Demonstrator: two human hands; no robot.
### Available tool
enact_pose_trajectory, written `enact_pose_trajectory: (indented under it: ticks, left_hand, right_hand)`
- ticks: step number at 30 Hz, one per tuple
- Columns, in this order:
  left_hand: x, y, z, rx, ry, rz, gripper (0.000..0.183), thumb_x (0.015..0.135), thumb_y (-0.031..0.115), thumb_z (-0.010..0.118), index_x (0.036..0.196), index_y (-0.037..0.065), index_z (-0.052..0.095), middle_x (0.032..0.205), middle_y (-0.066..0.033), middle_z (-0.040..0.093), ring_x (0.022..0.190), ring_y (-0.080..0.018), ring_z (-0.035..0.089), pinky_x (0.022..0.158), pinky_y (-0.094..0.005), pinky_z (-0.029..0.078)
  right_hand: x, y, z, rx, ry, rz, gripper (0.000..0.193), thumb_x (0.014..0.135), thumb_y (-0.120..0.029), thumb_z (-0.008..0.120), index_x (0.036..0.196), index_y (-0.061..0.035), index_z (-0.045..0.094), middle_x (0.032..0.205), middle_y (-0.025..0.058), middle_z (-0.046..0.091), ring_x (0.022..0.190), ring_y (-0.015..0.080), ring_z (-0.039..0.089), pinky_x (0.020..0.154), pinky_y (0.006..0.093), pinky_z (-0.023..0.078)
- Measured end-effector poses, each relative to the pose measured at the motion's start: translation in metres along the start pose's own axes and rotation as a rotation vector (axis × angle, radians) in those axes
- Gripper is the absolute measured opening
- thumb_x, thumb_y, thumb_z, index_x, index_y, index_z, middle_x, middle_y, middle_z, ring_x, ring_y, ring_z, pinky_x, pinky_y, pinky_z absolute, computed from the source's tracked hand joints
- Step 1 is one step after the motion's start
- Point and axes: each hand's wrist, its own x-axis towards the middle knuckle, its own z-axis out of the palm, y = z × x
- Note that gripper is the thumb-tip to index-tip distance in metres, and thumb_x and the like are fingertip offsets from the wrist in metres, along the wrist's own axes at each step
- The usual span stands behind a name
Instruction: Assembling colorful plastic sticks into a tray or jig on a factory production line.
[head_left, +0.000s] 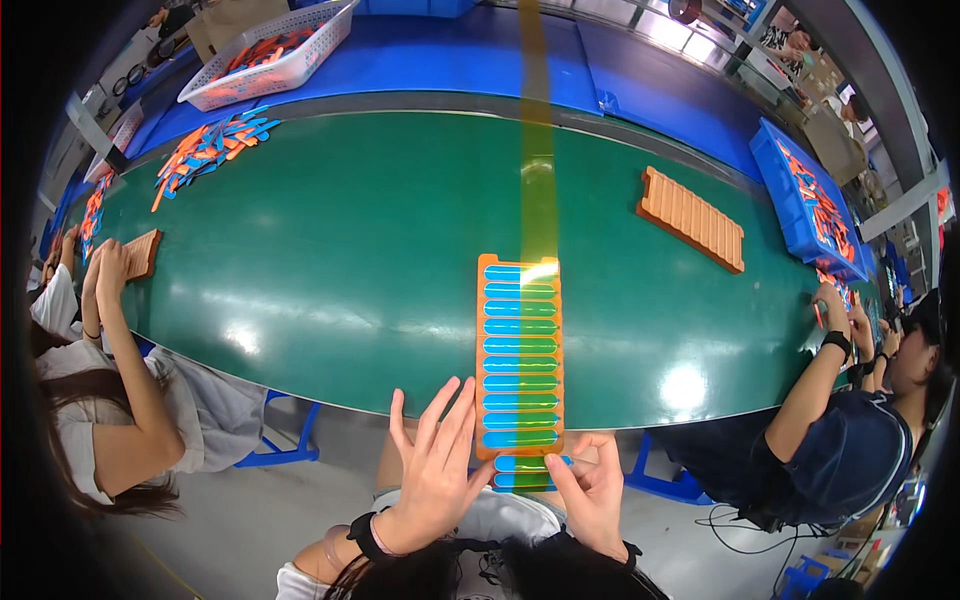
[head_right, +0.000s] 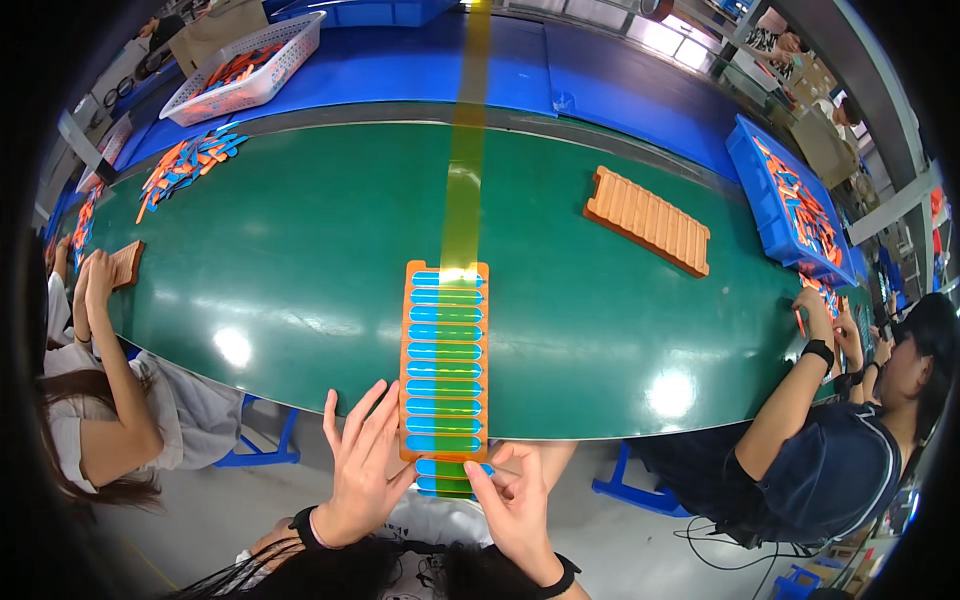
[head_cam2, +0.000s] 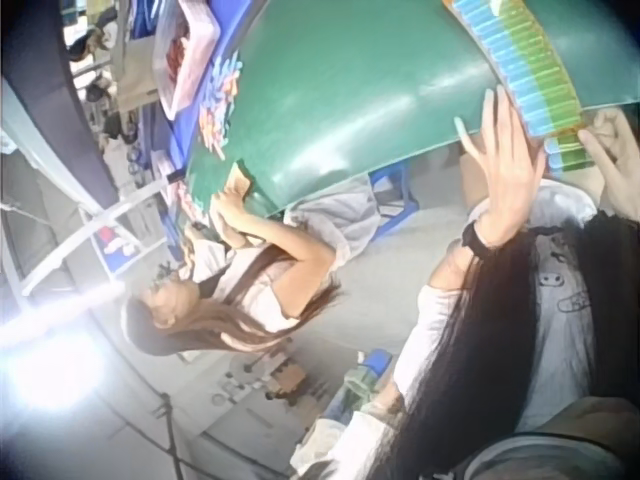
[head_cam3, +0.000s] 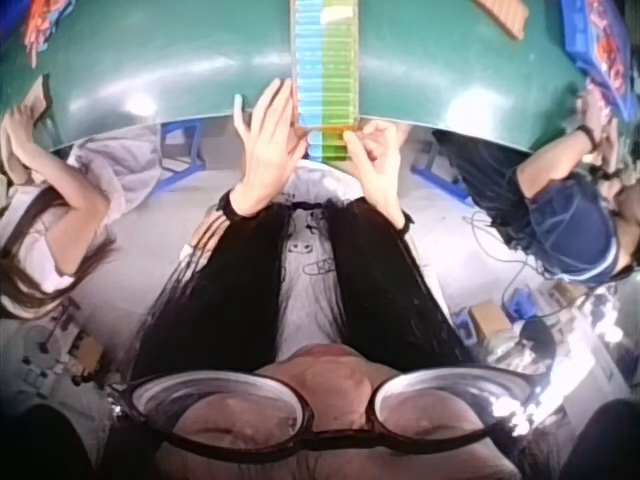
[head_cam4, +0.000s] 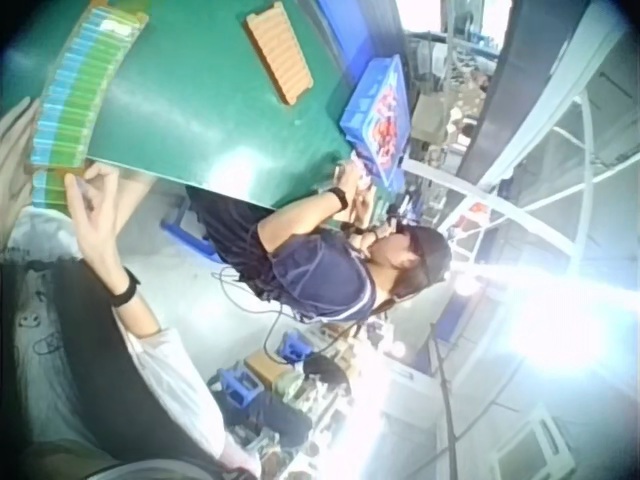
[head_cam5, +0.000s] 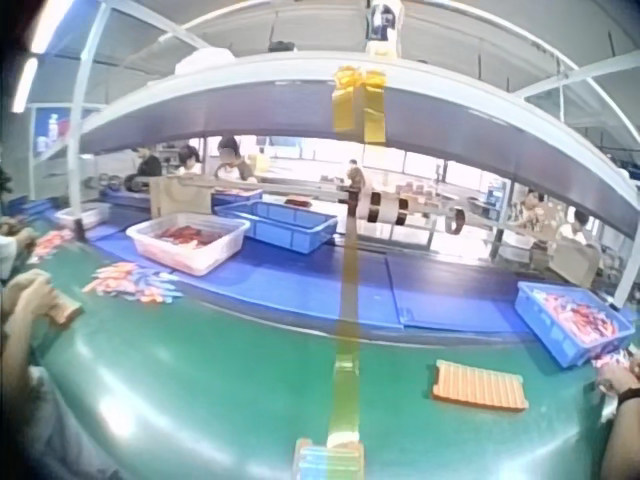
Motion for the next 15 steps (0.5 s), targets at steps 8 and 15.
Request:
enact_pose_trajectory:
  ticks: [8, 15]
  left_hand:
    - [0.001, -0.003, 0.001, 0.033, -0.042, 0.025, 0.068, 0.055, 0.013, 0.070, 0.112, -0.009, 0.042, 0.123, -0.0149, 0.040, 0.116, -0.0268, 0.036, 0.093, -0.0609, 0.014]
    - [0.006, -0.021, -0.005, -0.038, 0.021, 0.155, 0.059, 0.058, 0.017, 0.070, 0.108, -0.001, 0.045, 0.122, -0.0128, 0.042, 0.111, -0.0242, 0.040, 0.093, -0.0555, 0.021]
  right_hand:
    - [0.004, 0.009, 0.004, 0.045, 0.053, 0.039, 0.025, 0.079, 0.006, 0.051, 0.090, -0.0053, 0.031, 0.081, 0.0127, 0.057, 0.069, 0.0132, 0.059, 0.057, 0.0206, 0.045]
    - [0.006, 0.008, 0.008, 0.090, 0.097, 0.003, 0.024, 0.078, 0.008, 0.051, 0.088, -0.0045, 0.032, 0.086, 0.0108, 0.054, 0.070, 0.0129, 0.059, 0.059, 0.0228, 0.048]
